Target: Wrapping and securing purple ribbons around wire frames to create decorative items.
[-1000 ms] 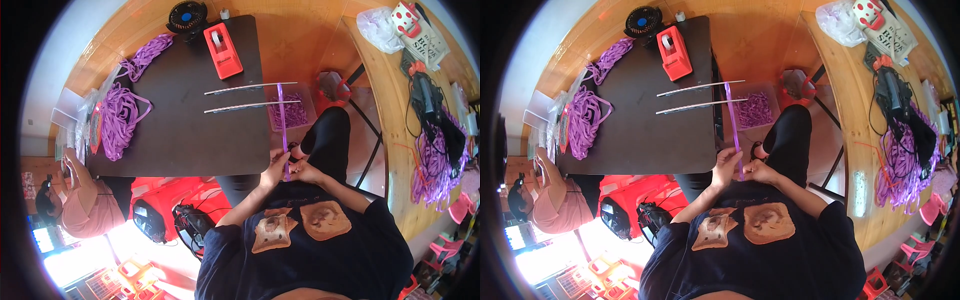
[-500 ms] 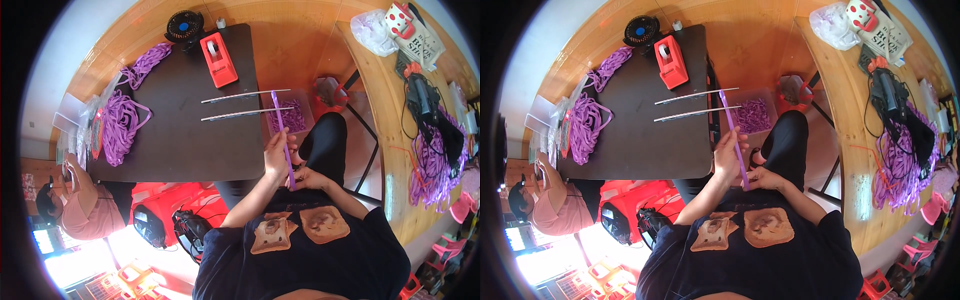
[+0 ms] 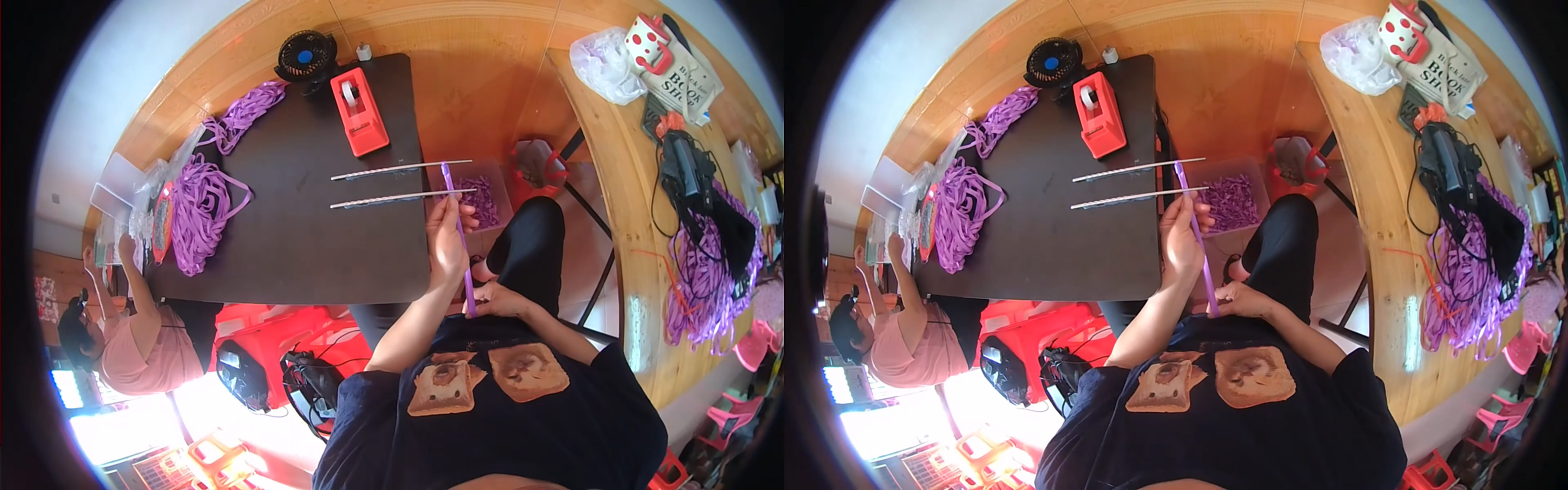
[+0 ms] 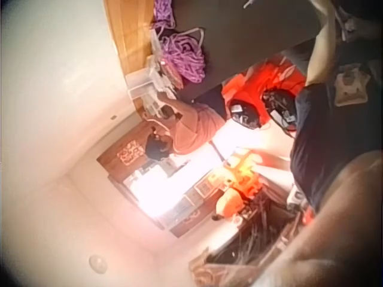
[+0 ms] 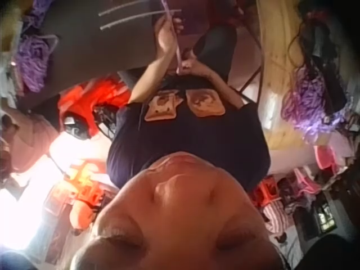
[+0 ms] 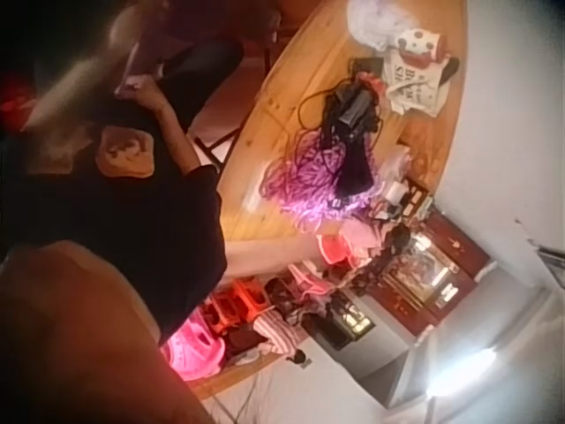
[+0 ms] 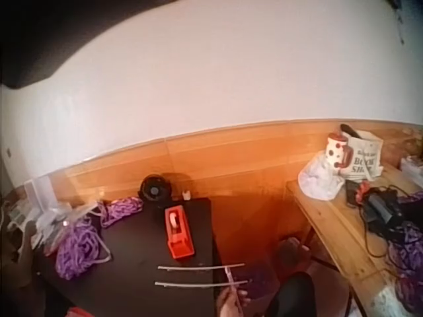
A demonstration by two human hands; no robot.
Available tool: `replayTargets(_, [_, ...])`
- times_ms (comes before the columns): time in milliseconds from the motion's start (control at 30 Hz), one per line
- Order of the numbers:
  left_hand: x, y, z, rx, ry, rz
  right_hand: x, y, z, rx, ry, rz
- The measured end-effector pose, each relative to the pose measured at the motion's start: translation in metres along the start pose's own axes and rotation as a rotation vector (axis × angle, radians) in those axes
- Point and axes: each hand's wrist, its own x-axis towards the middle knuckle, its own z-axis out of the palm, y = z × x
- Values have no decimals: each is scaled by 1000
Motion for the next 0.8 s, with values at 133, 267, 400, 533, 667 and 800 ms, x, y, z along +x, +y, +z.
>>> replayTargets(133, [-7, 2, 10, 62, 61, 77, 16, 21, -1, -83, 195, -52])
replayTargets(267, [-20, 4, 19, 39, 91, 97, 19, 27, -3, -132, 251, -72])
replayTargets(400, [-32, 14, 30, -23, 105, 108, 16, 24, -6, -96, 339, -72])
replayTargets(533, [-35, 20, 34, -61, 132, 78, 21, 32, -8, -17, 314, -114])
replayTargets(667, [-39, 31, 33, -18, 101, 104, 18, 22, -15, 98, 279, -95])
replayTargets(800, [-47, 40, 30, -40, 49, 22, 12, -12, -38, 301, 790, -214])
